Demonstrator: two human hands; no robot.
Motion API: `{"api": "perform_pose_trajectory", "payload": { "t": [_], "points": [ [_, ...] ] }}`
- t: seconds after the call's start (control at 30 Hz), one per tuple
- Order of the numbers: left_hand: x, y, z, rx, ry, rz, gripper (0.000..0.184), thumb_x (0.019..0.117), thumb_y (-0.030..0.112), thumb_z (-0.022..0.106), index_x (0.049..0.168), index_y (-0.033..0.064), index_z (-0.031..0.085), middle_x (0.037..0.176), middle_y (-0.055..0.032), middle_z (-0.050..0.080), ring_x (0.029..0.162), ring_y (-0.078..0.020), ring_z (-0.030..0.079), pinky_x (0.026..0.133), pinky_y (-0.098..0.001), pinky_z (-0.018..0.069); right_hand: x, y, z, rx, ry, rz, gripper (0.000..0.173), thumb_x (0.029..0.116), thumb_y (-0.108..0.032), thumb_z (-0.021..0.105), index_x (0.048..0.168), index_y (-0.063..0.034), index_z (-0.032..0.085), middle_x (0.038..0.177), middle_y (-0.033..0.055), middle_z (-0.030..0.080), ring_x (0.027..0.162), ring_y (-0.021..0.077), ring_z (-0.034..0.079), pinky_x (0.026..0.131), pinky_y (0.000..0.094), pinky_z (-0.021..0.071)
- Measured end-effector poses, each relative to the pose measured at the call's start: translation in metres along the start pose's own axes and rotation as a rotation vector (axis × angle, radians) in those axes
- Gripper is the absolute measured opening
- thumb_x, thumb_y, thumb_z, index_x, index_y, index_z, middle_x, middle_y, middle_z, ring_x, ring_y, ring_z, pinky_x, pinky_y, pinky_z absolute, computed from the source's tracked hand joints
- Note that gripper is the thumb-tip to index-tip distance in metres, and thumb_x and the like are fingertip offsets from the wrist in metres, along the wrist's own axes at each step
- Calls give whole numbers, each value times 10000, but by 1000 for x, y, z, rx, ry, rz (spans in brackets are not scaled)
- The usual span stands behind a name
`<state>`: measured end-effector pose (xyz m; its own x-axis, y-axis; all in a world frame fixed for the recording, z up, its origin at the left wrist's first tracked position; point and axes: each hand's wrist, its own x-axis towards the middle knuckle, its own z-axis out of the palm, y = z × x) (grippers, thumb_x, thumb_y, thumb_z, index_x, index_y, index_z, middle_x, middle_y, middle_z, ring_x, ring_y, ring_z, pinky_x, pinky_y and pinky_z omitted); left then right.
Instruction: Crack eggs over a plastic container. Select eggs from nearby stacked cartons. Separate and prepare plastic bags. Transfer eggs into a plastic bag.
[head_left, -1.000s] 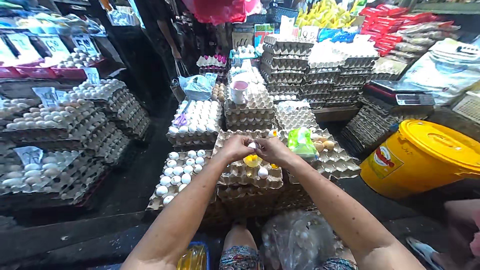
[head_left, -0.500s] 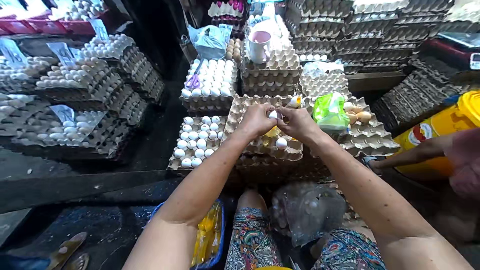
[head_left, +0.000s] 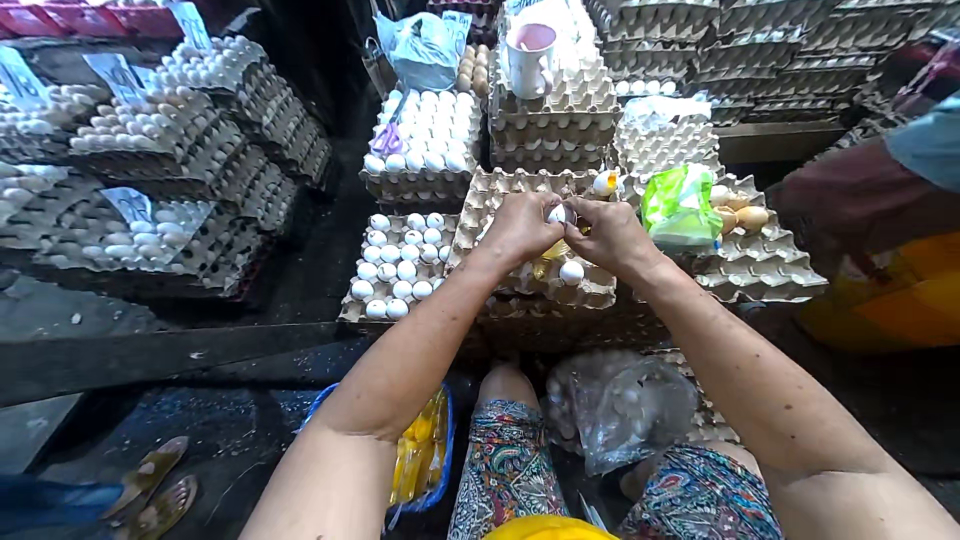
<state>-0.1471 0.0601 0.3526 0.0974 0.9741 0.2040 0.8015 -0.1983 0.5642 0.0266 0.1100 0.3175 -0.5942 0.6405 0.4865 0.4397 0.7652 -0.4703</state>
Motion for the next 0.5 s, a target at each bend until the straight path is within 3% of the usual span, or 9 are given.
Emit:
{"api": "perform_pose_trajectory", "payload": {
  "t": [0.3, 0.5],
  "points": [
    [-4, 1, 2, 2, 10, 6, 307, 919, 171, 698, 1207, 70, 733, 1020, -130, 753, 944, -261, 720, 885, -507, 555, 2, 1, -3, -5, -17, -28, 299, 953, -158, 653, 1195, 6, 718, 937, 176, 747, 819, 302, 734, 789, 508, 590],
    [-6, 1, 2, -17, 12, 20, 333, 925, 152, 677, 1242, 63, 725, 1096, -131, 752, 1025, -258, 719, 951, -504, 548, 0, 4, -4, 8, -14, -56, 298, 949, -149, 642, 1197, 0, 713, 945, 163, 747, 825, 286, 735, 788, 502, 597]
  ]
}}
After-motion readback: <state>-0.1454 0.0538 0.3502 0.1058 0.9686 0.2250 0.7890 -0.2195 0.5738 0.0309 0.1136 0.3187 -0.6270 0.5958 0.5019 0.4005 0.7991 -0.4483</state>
